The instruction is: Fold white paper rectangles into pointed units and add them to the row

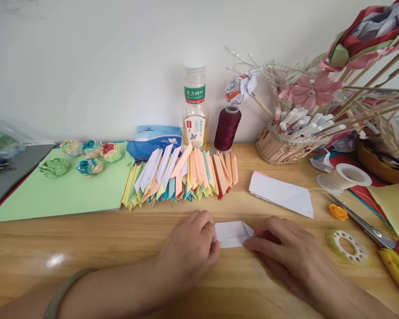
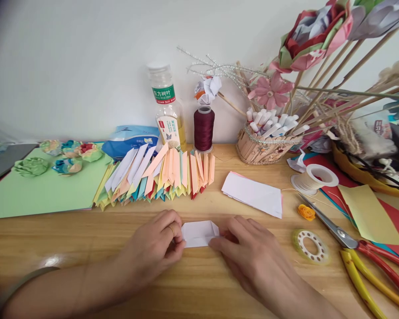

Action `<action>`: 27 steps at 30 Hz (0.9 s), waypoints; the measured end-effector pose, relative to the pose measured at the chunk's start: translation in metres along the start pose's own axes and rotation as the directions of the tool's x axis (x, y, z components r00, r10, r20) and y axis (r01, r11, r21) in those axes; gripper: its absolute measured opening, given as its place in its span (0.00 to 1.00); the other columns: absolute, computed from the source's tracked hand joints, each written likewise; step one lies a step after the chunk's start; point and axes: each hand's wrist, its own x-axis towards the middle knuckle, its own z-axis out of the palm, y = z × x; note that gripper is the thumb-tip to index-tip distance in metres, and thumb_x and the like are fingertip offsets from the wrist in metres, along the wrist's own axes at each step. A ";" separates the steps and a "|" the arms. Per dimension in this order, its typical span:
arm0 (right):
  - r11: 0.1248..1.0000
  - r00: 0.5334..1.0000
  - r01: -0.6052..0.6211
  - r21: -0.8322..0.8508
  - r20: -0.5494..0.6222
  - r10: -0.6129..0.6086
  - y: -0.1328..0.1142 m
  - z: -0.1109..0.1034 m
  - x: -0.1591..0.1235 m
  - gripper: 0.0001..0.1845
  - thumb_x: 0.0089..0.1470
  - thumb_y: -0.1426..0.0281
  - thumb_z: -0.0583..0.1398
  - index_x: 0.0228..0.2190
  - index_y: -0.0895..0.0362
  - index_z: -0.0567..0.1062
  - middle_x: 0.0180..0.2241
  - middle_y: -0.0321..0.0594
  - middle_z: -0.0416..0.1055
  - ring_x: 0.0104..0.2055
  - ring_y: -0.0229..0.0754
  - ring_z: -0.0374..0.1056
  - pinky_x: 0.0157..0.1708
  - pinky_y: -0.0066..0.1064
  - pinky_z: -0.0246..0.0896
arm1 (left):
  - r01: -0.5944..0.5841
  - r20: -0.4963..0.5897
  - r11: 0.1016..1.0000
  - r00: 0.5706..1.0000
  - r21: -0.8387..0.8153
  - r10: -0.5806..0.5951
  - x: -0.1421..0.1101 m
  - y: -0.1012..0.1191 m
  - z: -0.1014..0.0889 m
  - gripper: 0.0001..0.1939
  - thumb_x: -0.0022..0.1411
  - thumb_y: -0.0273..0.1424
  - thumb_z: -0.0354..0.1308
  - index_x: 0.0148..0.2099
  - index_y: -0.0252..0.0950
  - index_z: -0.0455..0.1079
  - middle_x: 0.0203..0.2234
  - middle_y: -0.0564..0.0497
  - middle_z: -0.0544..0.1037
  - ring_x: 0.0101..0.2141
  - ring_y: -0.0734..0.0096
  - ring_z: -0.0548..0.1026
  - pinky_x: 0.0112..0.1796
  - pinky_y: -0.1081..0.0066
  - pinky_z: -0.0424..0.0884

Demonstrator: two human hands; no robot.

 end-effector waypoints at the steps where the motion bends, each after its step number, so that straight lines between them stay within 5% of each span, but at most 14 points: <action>1: 0.999 0.999 0.044 -0.031 -0.016 -0.045 0.000 -0.001 -0.001 0.11 0.57 0.76 0.51 0.37 0.53 0.72 0.31 0.39 0.67 0.31 0.39 0.63 0.28 0.31 0.54 | -0.006 0.000 1.000 1.000 0.024 0.006 0.000 0.000 0.000 0.06 0.54 0.21 0.47 0.28 0.32 0.64 0.29 0.47 0.70 0.32 0.65 0.70 0.31 0.67 0.70; 6: 0.976 0.979 0.188 -0.108 -0.053 -0.194 -0.002 -0.004 -0.004 0.14 0.60 0.77 0.47 0.39 0.58 0.71 0.33 0.42 0.72 0.34 0.41 0.64 0.31 0.35 0.55 | -0.003 -0.004 0.994 1.000 0.109 0.003 0.000 0.003 0.000 0.05 0.55 0.22 0.49 0.30 0.34 0.64 0.29 0.49 0.69 0.29 0.66 0.70 0.27 0.69 0.68; 11: 0.972 0.978 0.205 -0.111 -0.021 -0.208 -0.004 -0.002 -0.007 0.18 0.62 0.76 0.43 0.40 0.60 0.71 0.34 0.45 0.72 0.35 0.44 0.64 0.33 0.37 0.56 | 0.023 -0.065 0.998 0.998 0.066 -0.019 -0.006 0.003 0.007 0.08 0.63 0.34 0.52 0.32 0.37 0.62 0.24 0.56 0.67 0.23 0.74 0.66 0.23 0.74 0.61; 18: 0.985 0.987 0.162 -0.053 0.023 -0.161 -0.002 -0.001 -0.008 0.19 0.64 0.74 0.42 0.40 0.59 0.71 0.32 0.44 0.70 0.32 0.42 0.62 0.31 0.36 0.56 | -0.247 -0.131 0.938 0.950 0.243 0.284 -0.018 -0.001 0.020 0.03 0.65 0.30 0.51 0.40 0.37 0.65 0.26 0.53 0.67 0.30 0.69 0.66 0.27 0.69 0.60; 27: 0.984 0.978 0.172 0.053 0.110 -0.177 0.010 -0.010 -0.005 0.17 0.63 0.74 0.43 0.40 0.58 0.71 0.31 0.43 0.69 0.32 0.41 0.63 0.30 0.34 0.57 | -0.362 -0.002 0.831 0.916 0.423 0.401 -0.020 0.001 -0.019 0.06 0.64 0.23 0.50 0.40 0.32 0.68 0.26 0.50 0.70 0.28 0.67 0.64 0.24 0.67 0.58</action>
